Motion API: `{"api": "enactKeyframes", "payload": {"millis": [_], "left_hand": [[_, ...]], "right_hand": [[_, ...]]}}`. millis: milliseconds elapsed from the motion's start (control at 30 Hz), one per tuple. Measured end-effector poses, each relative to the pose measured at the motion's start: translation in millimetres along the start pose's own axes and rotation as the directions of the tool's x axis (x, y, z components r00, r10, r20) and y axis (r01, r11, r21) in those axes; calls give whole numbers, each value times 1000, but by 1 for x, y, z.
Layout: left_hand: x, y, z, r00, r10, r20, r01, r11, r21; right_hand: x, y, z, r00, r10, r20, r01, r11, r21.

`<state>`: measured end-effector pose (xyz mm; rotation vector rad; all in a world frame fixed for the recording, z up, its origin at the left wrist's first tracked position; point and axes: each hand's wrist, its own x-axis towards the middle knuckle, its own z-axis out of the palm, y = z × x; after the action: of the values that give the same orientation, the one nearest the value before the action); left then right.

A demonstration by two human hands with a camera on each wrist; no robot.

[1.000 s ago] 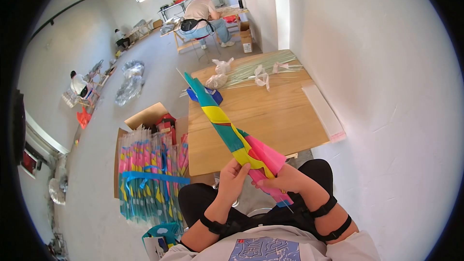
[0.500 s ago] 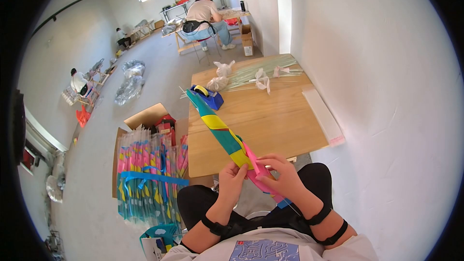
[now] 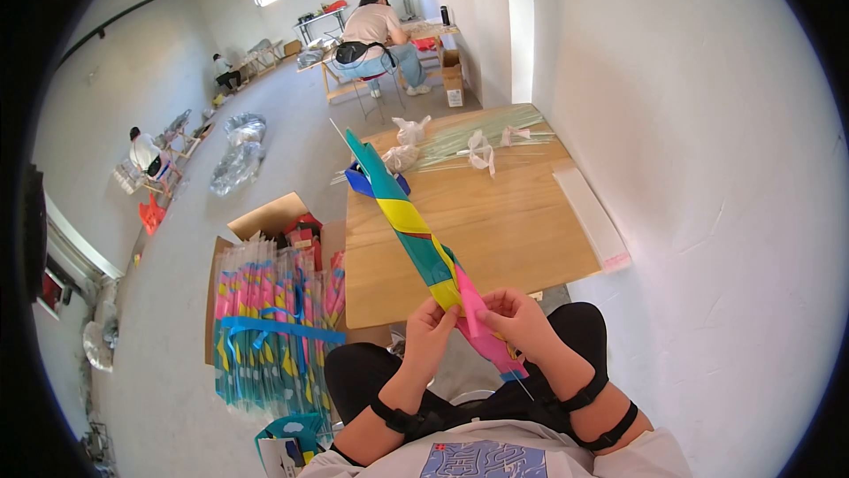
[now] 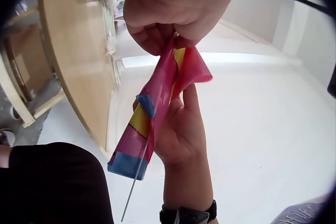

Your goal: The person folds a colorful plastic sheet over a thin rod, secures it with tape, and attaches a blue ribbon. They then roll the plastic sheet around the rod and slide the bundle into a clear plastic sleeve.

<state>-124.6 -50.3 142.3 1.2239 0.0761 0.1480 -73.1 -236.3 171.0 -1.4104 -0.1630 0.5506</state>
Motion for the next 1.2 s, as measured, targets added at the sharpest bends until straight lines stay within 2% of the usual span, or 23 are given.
{"api": "enactKeyframes", "payload": {"millis": [33, 100, 233, 333, 400, 500, 567, 600, 667, 700, 767, 800, 867, 1033, 1100, 1200], "left_hand": [[1, -2, 0, 1000, -1, -7, 1, 1000, -7], [1, -2, -1, 1000, -2, -12, 1, 1000, -14], [1, -1, -3, 998, 4, 57, -6, 999, 37], [0, -6, -3, 997, 23, 78, -29, 996, 80], [0, -5, -2, 996, 44, 79, -52, 994, 100], [1, -6, 2, 997, -52, -57, 67, 956, 286], [0, -10, 11, 966, 216, -143, -210, 976, 56], [0, -9, 10, 967, 215, -141, -209, 976, 56], [-2, -6, 4, 998, 43, -53, -37, 994, 99], [-2, -5, 5, 998, 41, -52, -36, 994, 99], [-2, -5, 8, 990, 137, -38, -124, 962, 243], [-1, -4, 7, 990, 135, -38, -122, 962, 243], [-1, 0, 6, 993, 111, -29, -89, 906, 414], [-1, 0, 3, 995, 91, -45, -63, 900, 432], [-1, -1, 2, 996, 81, -40, -53, 889, 456], [-1, -3, 2, 997, 33, -70, -2, 914, 405]], "right_hand": [[3, 5, -5, 1000, -2, 2, 2, 1000, 0], [8, 11, -14, 992, 117, 41, -123, 963, 238], [5, 0, -9, 984, 161, 79, -176, 948, 264], [7, -2, -8, 987, 106, 121, -126, 977, 170], [10, 0, -8, 990, 59, 131, -62, 998, 16], [9, -7, -7, 995, 68, 79, -61, 994, -87], [11, -9, -8, 997, 53, 61, -47, 994, -104], [12, -8, -9, 998, 38, 43, -33, 992, -122], [14, -7, -11, 999, 22, 47, -17, 994, -106], [14, -6, -12, 999, 6, 52, -2, 996, -91], [14, -5, -12, 999, 8, 43, -3, 995, -99], [14, -4, -12, 999, 7, 35, -4, 994, -109], [13, -6, -12, 999, 14, 32, -10, 992, -127], [9, -9, -11, 996, 71, 56, -61, 985, -161], [8, -5, -14, 978, 139, 152, -122, 986, -115], [4, -7, -14, 954, 221, 203, -192, 970, -152]]}}
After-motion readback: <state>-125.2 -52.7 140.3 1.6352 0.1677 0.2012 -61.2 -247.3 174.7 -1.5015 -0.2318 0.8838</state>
